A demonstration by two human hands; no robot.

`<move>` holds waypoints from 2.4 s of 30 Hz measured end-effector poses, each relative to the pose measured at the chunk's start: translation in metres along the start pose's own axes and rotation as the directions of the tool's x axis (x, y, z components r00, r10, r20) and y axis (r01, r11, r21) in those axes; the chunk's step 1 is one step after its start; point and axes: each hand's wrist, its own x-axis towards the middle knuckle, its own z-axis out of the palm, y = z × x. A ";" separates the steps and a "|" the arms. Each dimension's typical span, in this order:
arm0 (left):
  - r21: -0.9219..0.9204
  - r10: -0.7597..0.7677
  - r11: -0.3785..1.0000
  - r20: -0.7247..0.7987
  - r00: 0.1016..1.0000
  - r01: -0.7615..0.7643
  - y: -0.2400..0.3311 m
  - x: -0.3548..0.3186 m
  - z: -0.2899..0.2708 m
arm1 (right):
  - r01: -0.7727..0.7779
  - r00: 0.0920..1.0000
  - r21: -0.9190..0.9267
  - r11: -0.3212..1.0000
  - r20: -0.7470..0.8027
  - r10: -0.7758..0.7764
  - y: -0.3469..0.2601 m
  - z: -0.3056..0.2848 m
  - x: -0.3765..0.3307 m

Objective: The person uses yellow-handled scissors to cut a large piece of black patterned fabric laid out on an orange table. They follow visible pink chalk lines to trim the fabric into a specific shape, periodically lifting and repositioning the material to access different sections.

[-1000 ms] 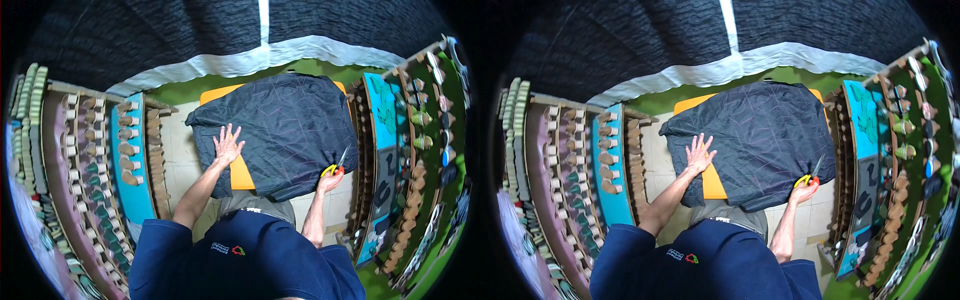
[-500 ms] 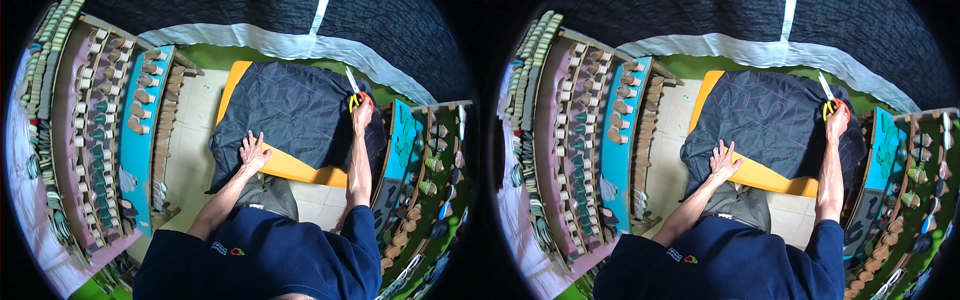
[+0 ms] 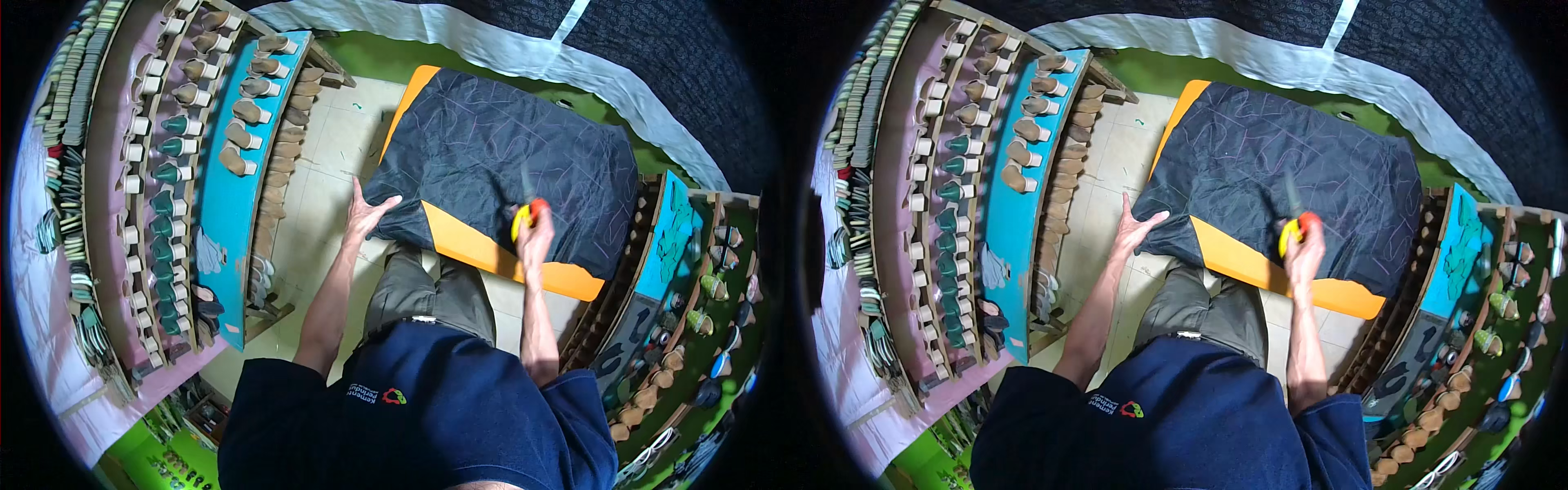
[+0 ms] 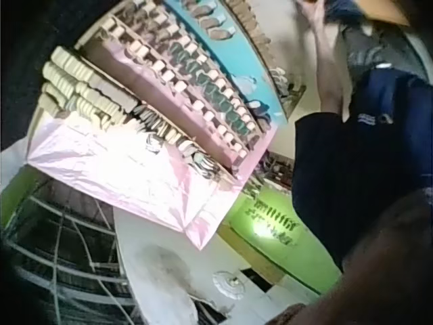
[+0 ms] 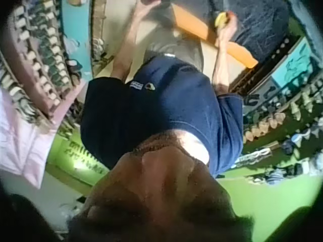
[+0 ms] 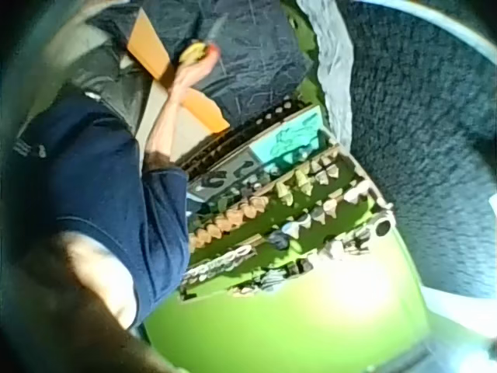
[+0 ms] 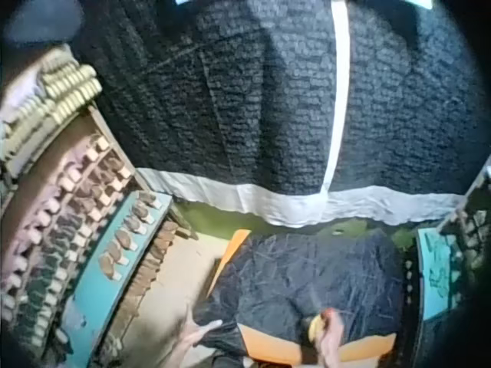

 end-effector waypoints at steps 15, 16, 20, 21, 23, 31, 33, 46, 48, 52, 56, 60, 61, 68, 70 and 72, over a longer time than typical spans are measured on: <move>-0.495 0.190 0.869 0.347 0.918 0.008 -0.029 0.029 -0.018 | -0.415 0.596 -0.326 0.849 0.608 0.525 -0.072 0.076 -0.090; -0.569 0.239 0.822 0.363 0.901 0.011 -0.027 0.028 -0.020 | -0.447 0.537 -0.286 0.847 0.672 0.510 -0.077 0.075 -0.080; -0.512 0.268 0.855 0.297 0.916 -0.084 -0.018 0.031 -0.020 | -0.474 0.378 -0.287 0.832 0.787 0.487 -0.067 0.083 -0.056; -0.517 0.284 0.847 0.245 0.927 -0.123 -0.017 0.030 -0.018 | -0.428 0.298 -0.354 0.831 0.813 0.500 -0.083 0.071 -0.043; -0.516 0.319 0.836 0.182 0.930 -0.185 -0.014 0.033 -0.015 | -0.453 0.210 -0.235 0.860 0.909 0.359 -0.071 0.067 -0.032; -0.633 0.196 0.770 0.112 0.974 -0.082 -0.031 0.040 0.012 | -0.796 -0.009 -0.066 0.602 0.995 0.097 -0.013 0.101 -0.005; -0.711 0.142 0.703 0.141 0.980 0.000 -0.032 0.038 0.014 | -0.816 -0.088 -0.120 0.565 0.993 0.084 -0.018 0.098 0.003; -0.683 0.112 0.720 0.282 0.953 0.118 0.002 0.015 -0.011 | -0.690 -0.063 -0.108 0.715 0.994 0.088 -0.030 0.100 0.019; -0.680 0.129 0.727 0.273 0.953 0.096 -0.002 0.017 -0.010 | -0.684 -0.067 -0.106 0.722 0.994 0.083 -0.032 0.103 0.020; -0.663 0.133 0.743 0.271 0.953 0.084 -0.006 0.020 -0.009 | -0.708 -0.066 -0.115 0.696 0.993 0.097 -0.032 0.108 0.019; -0.665 0.083 0.730 0.319 0.944 0.160 -0.013 0.022 -0.006 | -0.717 -0.029 -0.129 0.685 0.987 0.156 -0.032 0.106 0.012; -0.663 0.073 0.734 0.298 0.952 0.151 -0.022 0.024 -0.001 | -0.747 0.117 -0.011 0.664 0.982 0.148 -0.029 0.110 -0.012; -0.669 0.083 0.730 0.289 0.954 0.139 -0.024 0.025 0.001 | -0.786 0.104 -0.035 0.618 0.977 0.188 -0.030 0.111 -0.019; -0.723 0.050 0.652 0.342 0.938 0.228 -0.032 0.030 0.005 | -0.866 0.288 0.158 0.474 0.933 0.214 -0.044 0.133 -0.079; -0.725 0.042 0.642 0.360 0.932 0.251 -0.024 0.026 0.000 | -0.893 0.319 0.190 0.408 0.906 0.277 -0.049 0.144 -0.094; -0.740 0.077 0.633 0.354 0.932 0.228 -0.022 0.023 -0.002 | -0.905 0.351 0.229 0.358 0.878 0.325 -0.053 0.156 -0.108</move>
